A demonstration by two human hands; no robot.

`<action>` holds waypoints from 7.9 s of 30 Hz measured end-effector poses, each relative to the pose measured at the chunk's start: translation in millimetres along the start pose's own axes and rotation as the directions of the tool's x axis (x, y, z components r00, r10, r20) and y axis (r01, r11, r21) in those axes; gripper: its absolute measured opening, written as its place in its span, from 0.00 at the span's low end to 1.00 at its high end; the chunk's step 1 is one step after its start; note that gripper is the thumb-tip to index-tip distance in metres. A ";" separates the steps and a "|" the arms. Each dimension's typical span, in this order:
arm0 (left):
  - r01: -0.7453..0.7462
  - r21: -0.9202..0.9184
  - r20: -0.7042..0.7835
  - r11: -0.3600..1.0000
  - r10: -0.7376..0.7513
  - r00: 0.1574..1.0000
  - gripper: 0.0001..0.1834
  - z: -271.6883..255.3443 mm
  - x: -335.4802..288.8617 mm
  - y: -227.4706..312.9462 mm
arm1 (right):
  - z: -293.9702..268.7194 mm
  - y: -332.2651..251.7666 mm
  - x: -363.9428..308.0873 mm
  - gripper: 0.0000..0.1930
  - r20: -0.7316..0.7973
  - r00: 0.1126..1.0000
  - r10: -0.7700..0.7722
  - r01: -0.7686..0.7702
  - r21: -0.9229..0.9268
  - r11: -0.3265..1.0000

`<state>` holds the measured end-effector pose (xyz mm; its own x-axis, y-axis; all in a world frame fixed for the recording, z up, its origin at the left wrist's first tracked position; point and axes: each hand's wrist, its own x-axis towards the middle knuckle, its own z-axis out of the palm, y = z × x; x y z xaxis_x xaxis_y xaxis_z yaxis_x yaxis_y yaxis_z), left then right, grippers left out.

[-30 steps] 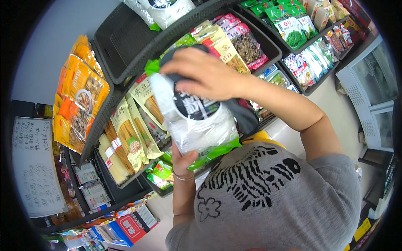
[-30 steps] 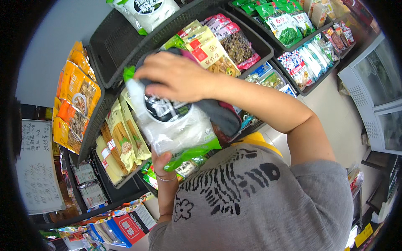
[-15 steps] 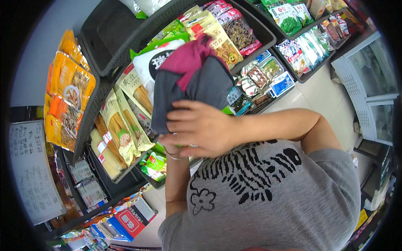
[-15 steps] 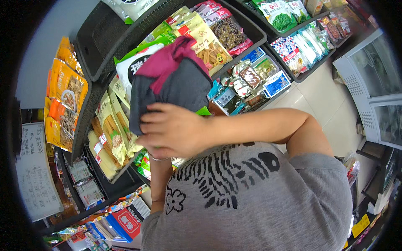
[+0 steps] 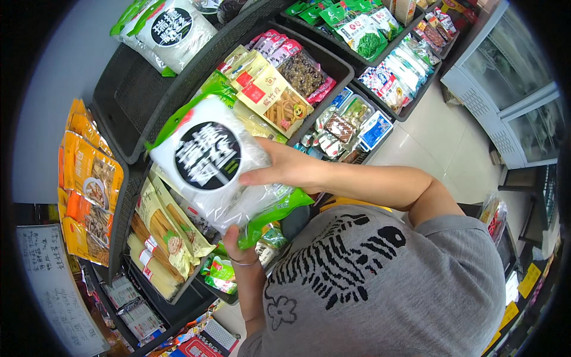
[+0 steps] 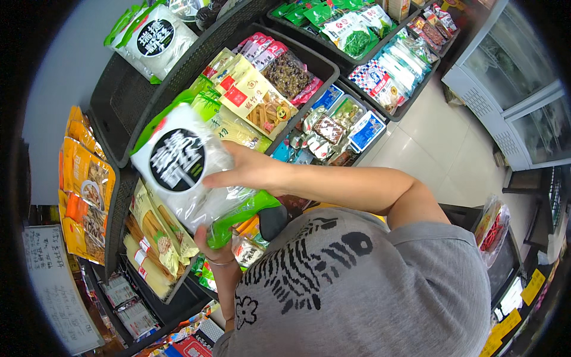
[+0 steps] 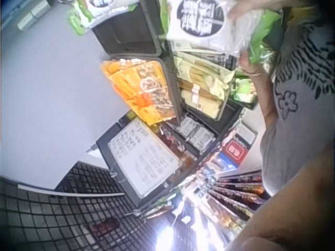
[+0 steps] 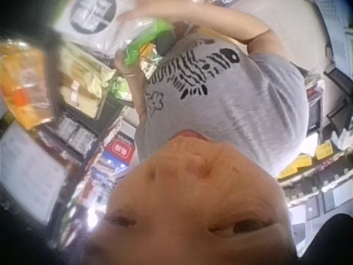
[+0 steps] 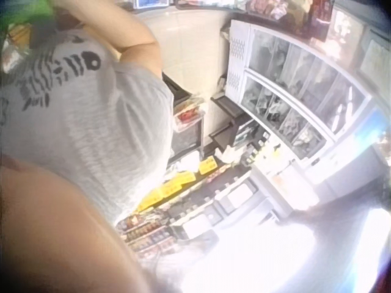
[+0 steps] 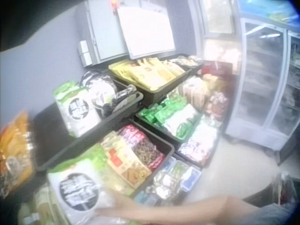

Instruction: The person wipes packaged food items, including bean curd sticks, vermicelli, and seaweed, with a cloth before placing them on store shelves.

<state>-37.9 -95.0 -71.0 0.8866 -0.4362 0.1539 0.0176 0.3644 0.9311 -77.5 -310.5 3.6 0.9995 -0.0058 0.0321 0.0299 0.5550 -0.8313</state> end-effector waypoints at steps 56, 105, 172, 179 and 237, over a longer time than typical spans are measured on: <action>0.655 -0.640 0.699 0.402 -0.051 0.714 0.37 91.9 65.5 -20.5 | -139.9 -107.8 -50.0 0.31 -0.345 0.735 -0.584 0.495 -0.317 0.809; 0.329 -0.821 0.345 0.466 -0.054 0.937 0.40 123.1 82.2 -17.5 | -235.6 -61.2 -62.0 0.33 0.077 0.997 -0.024 -0.025 0.579 0.815; -0.066 -0.155 -0.470 0.986 -0.015 0.883 0.29 115.0 75.0 -43.5 | -182.0 -57.0 -45.1 0.28 0.092 0.906 0.413 -0.421 0.276 0.864; -0.061 0.168 -0.343 0.984 0.116 0.932 0.28 154.6 86.3 -29.0 | -180.8 -22.0 -32.0 0.38 -0.039 0.986 0.160 -0.162 -0.054 0.985; -0.079 0.863 0.046 0.499 0.078 0.996 0.14 136.8 155.8 68.3 | -182.6 -54.3 -43.1 0.28 -0.156 0.920 0.360 -0.390 -0.248 0.887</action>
<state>38.3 -250.6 61.8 0.8630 -0.4437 0.2415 -0.4603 -0.4936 0.7379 -119.8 -492.4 -53.9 0.9320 0.0652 -0.3564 -0.3596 0.2882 -0.8875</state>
